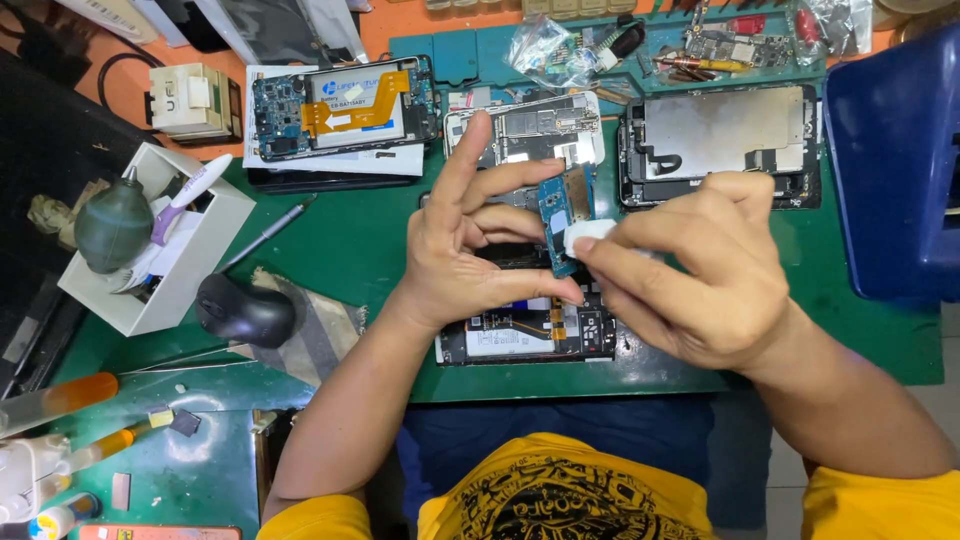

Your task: The person uses tweezers to place a small component onto a blue circuit board, then wipes the board with a white cloth. The person places the board into a disassembled smartphone chassis and presses it into place.

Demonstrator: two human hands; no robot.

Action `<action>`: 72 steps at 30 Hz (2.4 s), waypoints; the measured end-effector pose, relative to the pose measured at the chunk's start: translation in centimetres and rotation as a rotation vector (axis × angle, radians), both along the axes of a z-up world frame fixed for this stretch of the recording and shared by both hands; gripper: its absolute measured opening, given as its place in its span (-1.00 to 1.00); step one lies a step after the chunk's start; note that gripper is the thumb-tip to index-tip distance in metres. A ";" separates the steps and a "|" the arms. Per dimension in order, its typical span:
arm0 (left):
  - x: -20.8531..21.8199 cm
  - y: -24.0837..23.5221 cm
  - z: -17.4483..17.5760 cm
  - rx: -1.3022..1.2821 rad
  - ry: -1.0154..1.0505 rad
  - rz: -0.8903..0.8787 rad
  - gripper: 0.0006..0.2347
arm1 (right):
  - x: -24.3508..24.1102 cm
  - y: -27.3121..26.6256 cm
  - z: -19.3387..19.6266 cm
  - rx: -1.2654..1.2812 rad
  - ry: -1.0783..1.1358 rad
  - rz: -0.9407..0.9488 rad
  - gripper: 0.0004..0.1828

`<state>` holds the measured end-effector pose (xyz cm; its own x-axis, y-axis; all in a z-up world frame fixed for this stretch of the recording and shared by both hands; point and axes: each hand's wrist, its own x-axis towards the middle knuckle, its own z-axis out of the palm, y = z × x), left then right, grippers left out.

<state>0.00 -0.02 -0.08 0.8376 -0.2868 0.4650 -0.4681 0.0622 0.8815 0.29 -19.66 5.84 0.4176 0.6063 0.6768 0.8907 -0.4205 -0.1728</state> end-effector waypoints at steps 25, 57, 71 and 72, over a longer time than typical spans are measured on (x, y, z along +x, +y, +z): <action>0.0 0.7 0.2 -0.055 0.049 -0.008 -0.06 | -0.7 -0.3 -1.3 0.096 0.128 0.018 -0.87; -0.5 1.2 -0.2 -0.241 0.286 -0.202 0.05 | 1.1 -1.6 -2.8 0.028 0.296 0.087 -0.30; 0.0 1.6 -0.5 -0.105 0.100 -0.233 0.06 | 1.6 -2.3 -3.8 0.054 0.176 0.111 -0.27; -0.1 1.5 -0.4 -0.103 0.097 -0.234 0.06 | 1.5 -2.2 -3.7 0.055 0.173 0.110 -0.27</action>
<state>-0.08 1.48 -0.50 0.7962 -0.4329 0.4226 -0.3441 0.2505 0.9049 1.75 -21.89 2.15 0.4634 0.6186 0.6344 0.8859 -0.3076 -0.3472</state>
